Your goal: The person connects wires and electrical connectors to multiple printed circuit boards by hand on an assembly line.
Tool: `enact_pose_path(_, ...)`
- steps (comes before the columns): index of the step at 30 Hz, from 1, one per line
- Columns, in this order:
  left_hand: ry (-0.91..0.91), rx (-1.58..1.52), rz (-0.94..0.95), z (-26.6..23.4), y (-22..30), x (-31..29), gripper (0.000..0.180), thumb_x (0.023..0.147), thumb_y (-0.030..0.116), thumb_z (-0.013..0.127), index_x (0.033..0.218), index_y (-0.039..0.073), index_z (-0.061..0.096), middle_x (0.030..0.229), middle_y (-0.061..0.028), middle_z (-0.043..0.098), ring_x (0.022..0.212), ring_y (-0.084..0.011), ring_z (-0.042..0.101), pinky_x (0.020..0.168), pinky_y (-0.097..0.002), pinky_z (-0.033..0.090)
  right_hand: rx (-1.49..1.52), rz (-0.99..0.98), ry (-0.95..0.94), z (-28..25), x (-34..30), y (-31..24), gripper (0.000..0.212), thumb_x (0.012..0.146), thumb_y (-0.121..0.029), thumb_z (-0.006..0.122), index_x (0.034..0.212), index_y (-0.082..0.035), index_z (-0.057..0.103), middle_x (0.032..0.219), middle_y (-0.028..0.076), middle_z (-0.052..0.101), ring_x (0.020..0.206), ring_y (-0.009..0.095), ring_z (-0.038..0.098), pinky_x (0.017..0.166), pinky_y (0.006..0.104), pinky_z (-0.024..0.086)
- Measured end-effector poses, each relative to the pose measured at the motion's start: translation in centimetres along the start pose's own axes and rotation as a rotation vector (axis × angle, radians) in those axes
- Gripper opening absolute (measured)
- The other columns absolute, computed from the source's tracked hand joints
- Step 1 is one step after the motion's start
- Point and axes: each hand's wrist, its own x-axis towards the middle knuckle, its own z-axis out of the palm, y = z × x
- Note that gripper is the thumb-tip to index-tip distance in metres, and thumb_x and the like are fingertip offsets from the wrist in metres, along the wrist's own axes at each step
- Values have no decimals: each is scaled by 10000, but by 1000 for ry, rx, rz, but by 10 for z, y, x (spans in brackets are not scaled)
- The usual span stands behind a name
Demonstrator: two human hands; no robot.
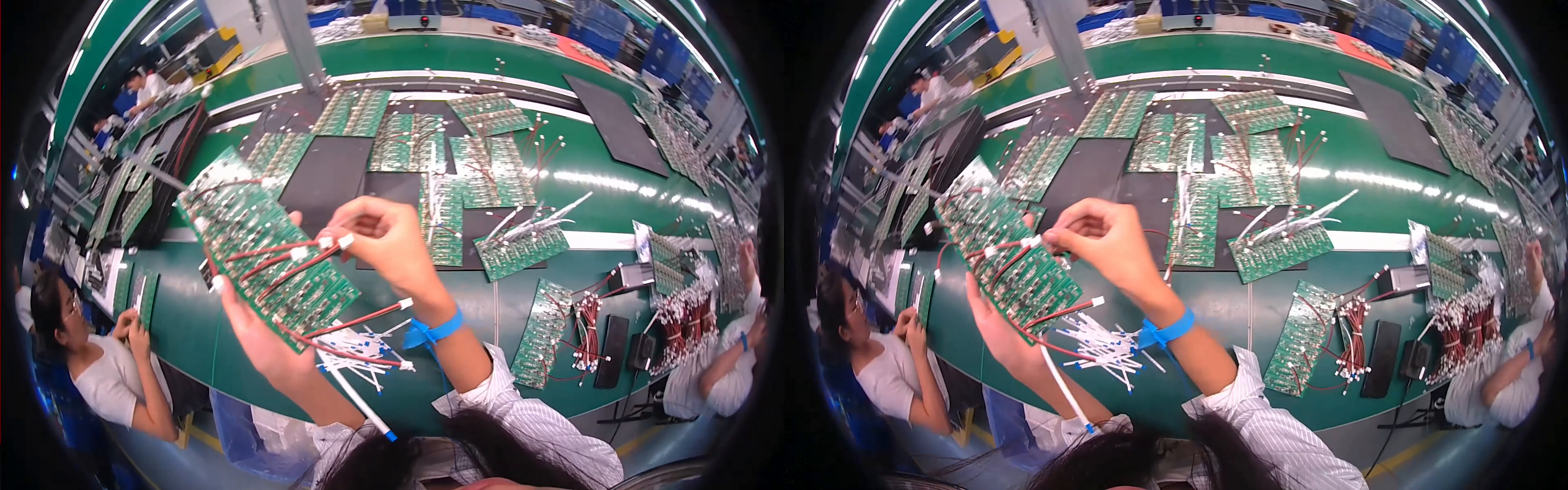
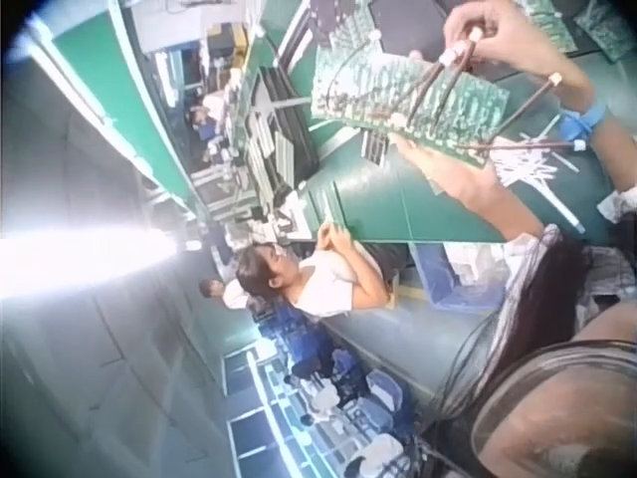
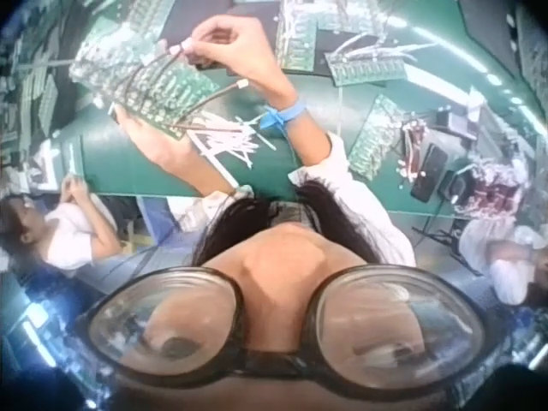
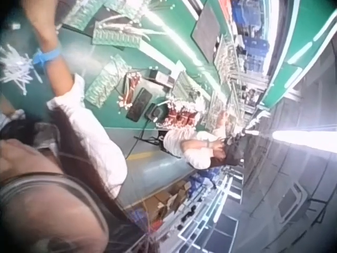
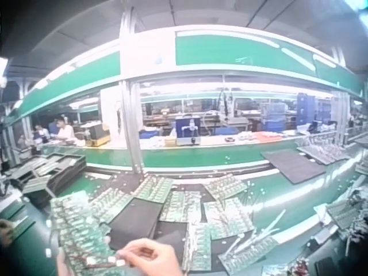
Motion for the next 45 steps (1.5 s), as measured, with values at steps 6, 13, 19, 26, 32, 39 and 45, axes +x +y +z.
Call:
enact_pose_path(6, -151, -42, 46, -8, 4, -3, 492, 933, 360, 206, 1327, 80, 300, 1273, -259, 383, 1070, -324, 505, 894, -462, 443, 36, 20, 5, 8, 0, 6, 107, 802, -57, 615, 864, 30, 616, 802, 73, 643, 724, 105, 609, 589, 215, 480)
enact_pose_path(13, 77, 38, 53, 9, 1, -2, 499, 931, 357, 206, 1328, 67, 293, 1272, -261, 385, 1080, -325, 496, 908, -442, 433, -249, -233, 111, 11, -4, -3, 53, 752, -37, 651, 768, 14, 647, 720, 56, 639, 638, 108, 619, 591, 211, 488)
enact_pose_path(19, 78, -16, -2, -2, 7, -2, 518, 928, 361, 202, 1323, 36, 283, 1270, -275, 378, 1022, -376, 524, 838, -495, 474, -521, -280, 66, 10, -10, -16, 38, 747, -12, 635, 765, 15, 655, 720, 90, 647, 680, 131, 635, 605, 226, 492)
enact_pose_path(26, -21, -93, -8, -2, 5, -1, 568, 926, 414, 200, 1333, 19, 237, 1270, -286, 365, 1042, -468, 482, 814, -518, 487, -542, -258, 99, 3, -12, -18, 62, 760, 11, 623, 817, 33, 614, 817, 74, 638, 741, 125, 629, 633, 213, 494)
enact_pose_path(32, 39, -105, -7, -1, 5, -3, 558, 933, 416, 184, 1313, 18, 275, 1251, -256, 406, 1032, -442, 503, 803, -494, 502, -642, -239, 94, 4, -11, -12, 61, 749, 29, 617, 809, 21, 609, 804, 50, 633, 683, 100, 609, 600, 204, 478)
enact_pose_path(39, 31, 13, 16, 1, 6, -2, 561, 938, 400, 136, 1232, -14, 374, 1165, -207, 504, 990, -342, 562, 795, -439, 515, -470, -234, 180, 8, -12, -13, 97, 767, 68, 589, 863, 65, 605, 792, 82, 619, 732, 144, 621, 657, 231, 499)
enact_pose_path(45, 38, 2, -18, 8, 9, -4, 549, 941, 392, 148, 1215, -16, 392, 1147, -194, 520, 981, -305, 566, 810, -419, 500, -530, -433, -44, 16, -17, -21, 141, 689, 54, 667, 826, 27, 646, 780, 81, 638, 758, 166, 618, 691, 282, 506)
